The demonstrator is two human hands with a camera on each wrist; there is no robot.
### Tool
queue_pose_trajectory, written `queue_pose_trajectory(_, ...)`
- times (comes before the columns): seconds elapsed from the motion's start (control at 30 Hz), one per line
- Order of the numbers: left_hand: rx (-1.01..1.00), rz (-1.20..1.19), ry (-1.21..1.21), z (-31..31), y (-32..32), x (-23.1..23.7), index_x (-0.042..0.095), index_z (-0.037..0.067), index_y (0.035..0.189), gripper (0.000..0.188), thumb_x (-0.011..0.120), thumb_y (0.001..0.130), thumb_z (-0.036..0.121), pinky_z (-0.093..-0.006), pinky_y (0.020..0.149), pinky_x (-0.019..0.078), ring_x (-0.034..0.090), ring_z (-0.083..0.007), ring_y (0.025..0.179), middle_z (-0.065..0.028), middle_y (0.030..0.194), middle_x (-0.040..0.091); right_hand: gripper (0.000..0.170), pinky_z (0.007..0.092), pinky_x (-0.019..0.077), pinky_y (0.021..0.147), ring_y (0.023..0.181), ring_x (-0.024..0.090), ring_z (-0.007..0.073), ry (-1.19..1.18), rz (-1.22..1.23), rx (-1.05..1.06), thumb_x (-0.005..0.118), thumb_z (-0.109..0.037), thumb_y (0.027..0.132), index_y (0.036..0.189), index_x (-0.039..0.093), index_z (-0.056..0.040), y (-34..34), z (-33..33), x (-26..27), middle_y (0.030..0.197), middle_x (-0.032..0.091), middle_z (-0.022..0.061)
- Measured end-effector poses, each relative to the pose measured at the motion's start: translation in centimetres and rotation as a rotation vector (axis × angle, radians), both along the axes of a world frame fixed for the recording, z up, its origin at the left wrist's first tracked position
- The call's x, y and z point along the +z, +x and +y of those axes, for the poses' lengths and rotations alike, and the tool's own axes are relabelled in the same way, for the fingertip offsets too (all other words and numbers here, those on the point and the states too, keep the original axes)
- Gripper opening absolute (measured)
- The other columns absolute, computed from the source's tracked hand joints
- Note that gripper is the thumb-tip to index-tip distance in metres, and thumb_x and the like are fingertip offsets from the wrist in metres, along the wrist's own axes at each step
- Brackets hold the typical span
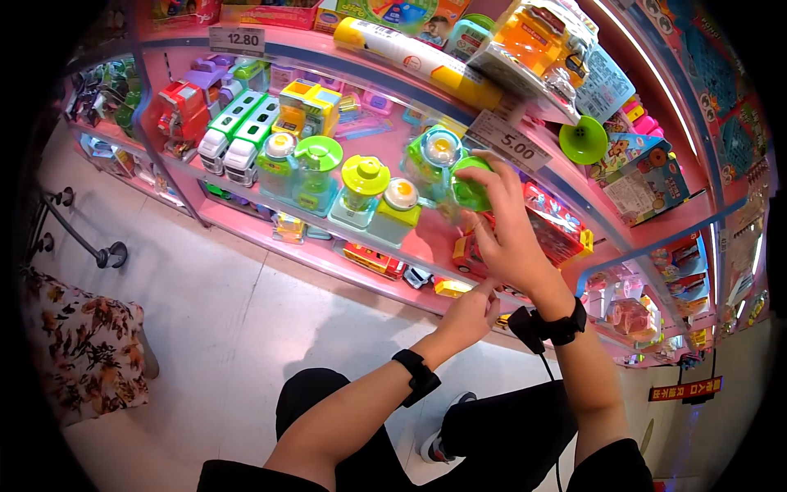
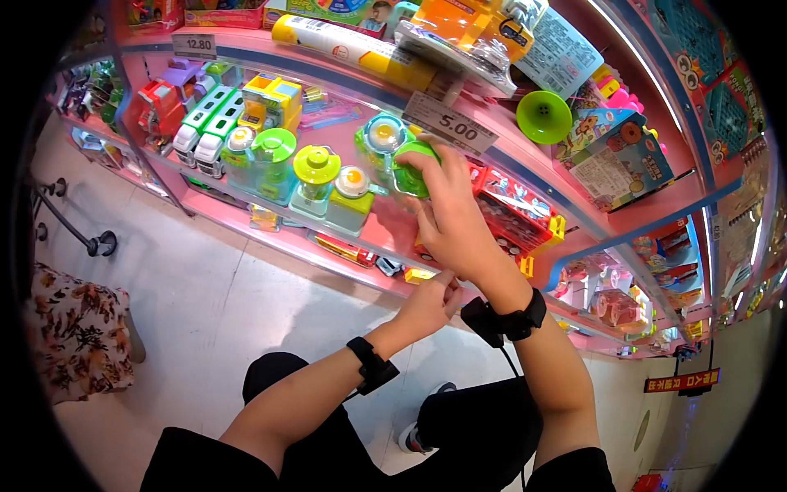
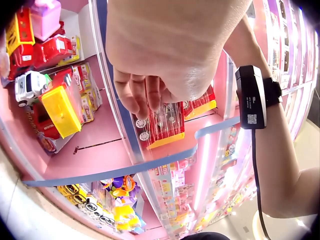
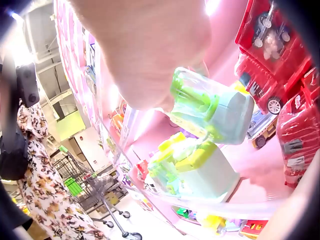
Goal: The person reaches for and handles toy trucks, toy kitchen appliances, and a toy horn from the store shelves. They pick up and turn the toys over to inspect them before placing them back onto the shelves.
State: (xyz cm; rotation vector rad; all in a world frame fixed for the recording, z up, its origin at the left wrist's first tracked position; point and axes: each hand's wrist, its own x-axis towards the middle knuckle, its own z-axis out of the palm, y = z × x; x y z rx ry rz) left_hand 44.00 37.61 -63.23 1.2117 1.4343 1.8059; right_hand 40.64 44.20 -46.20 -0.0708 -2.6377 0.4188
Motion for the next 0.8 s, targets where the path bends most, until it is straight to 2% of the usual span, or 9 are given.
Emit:
queue_pose_trajectory(0.17,-0.072,-0.057,-0.080,-0.9,-0.3,0.8,0.054,0.003,0.117,0.030,0.058,0.087,0.004,-0.0373,0.062,0.0481,0.060,-0.0275,0.065,-0.0138,0.077,0.062,0.047,0.0476,0.0366,0.103,0.124,0.042,0.0429,-0.063,0.001,0.034,0.062,0.004,0.083,0.126,0.050,-0.0086,-2.4,0.4,-0.6,0.133,0.045,0.0218)
queue_pose_trajectory(0.3,0.006,-0.003,-0.103,-1.4,-0.1,0.9,0.058,0.000,0.106,0.022,0.060,0.089,0.013,-0.0404,0.062,0.0484,0.060,-0.0313,0.066,-0.0170,0.073,0.061,0.042,0.0473,0.0372,0.102,0.123,0.045,0.0417,-0.105,0.014,0.101,0.061,-0.003,0.087,0.127,0.049,-0.0072,-5.3,1.3,-1.4,0.128,0.051,0.0212)
queue_pose_trajectory(0.37,-0.073,0.026,-0.202,-1.4,-0.1,0.8,0.056,0.000,0.112,0.025,0.058,0.089,0.010,-0.0443,0.069,0.0501,0.062,-0.0387,0.079,-0.0218,0.086,0.064,0.038,0.0440,0.0377,0.103,0.124,0.045,0.0402,-0.107,0.034,0.118,0.059,-0.007,0.091,0.127,0.049,-0.0036,-6.8,1.6,-1.9,0.128,0.052,0.0213)
queue_pose_trajectory(0.43,-0.116,0.053,-0.247,-1.6,-0.2,0.9,0.055,0.000,0.114,0.027,0.056,0.089,0.008,-0.0465,0.073,0.0511,0.064,-0.0426,0.087,-0.0245,0.093,0.065,0.038,0.0353,0.0468,0.082,0.096,0.056,0.0245,-0.259,-0.112,0.017,0.057,-0.007,0.094,0.130,0.048,-0.0104,-8.2,2.1,-2.4,0.127,0.053,0.0130)
queue_pose_trajectory(0.53,-0.096,0.097,-0.215,-1.6,0.1,0.7,0.055,-0.002,0.109,0.023,0.057,0.089,0.009,-0.0465,0.072,0.0508,0.063,-0.0418,0.084,-0.0241,0.092,0.065,0.036,0.0275,0.0468,0.058,0.064,0.054,0.0091,-0.473,-0.332,-0.133,0.054,-0.009,0.096,0.131,0.049,-0.0155,-10.8,2.4,-2.9,0.118,0.057,0.0043)
queue_pose_trajectory(0.6,-0.063,0.140,-0.160,-1.6,0.3,0.1,0.056,-0.004,0.102,0.020,0.058,0.089,0.011,-0.0455,0.068,0.0498,0.063,-0.0394,0.078,-0.0217,0.084,0.064,0.035,0.0289,0.0481,0.062,0.069,0.056,0.0114,-0.566,-0.238,0.052,0.055,-0.009,0.096,0.130,0.050,-0.0145,-11.0,2.0,-2.2,0.116,0.058,0.0059)
queue_pose_trajectory(0.67,-0.092,0.182,-0.187,-1.7,0.2,-0.4,0.055,-0.004,0.106,0.024,0.058,0.088,0.011,-0.0476,0.071,0.0500,0.063,-0.0414,0.085,-0.0227,0.087,0.065,0.029,0.0339,0.0478,0.081,0.093,0.059,0.0207,-0.460,-0.259,0.076,0.056,-0.018,0.096,0.123,0.055,-0.0095,-12.2,4.1,-4.0,0.118,0.059,0.0116)
queue_pose_trajectory(0.73,-0.114,0.197,-0.186,-1.7,0.3,-0.9,0.054,-0.003,0.107,0.024,0.057,0.088,0.011,-0.0480,0.072,0.0505,0.064,-0.0420,0.088,-0.0228,0.088,0.065,0.032,0.0385,0.0444,0.095,0.112,0.058,0.0308,-0.401,-0.278,0.042,0.058,-0.027,0.095,0.118,0.057,-0.0040,-12.0,3.0,-3.3,0.123,0.058,0.0180)
queue_pose_trajectory(0.8,-0.131,0.273,-0.213,-1.6,1.0,-1.8,0.055,-0.003,0.108,0.026,0.058,0.087,0.012,-0.0487,0.074,0.0514,0.064,-0.0424,0.089,-0.0232,0.091,0.065,0.034,0.0391,0.0422,0.099,0.116,0.055,0.0338,-0.422,-0.307,-0.024,0.058,-0.028,0.095,0.119,0.055,-0.0041,-11.7,2.2,-2.9,0.124,0.058,0.0196)
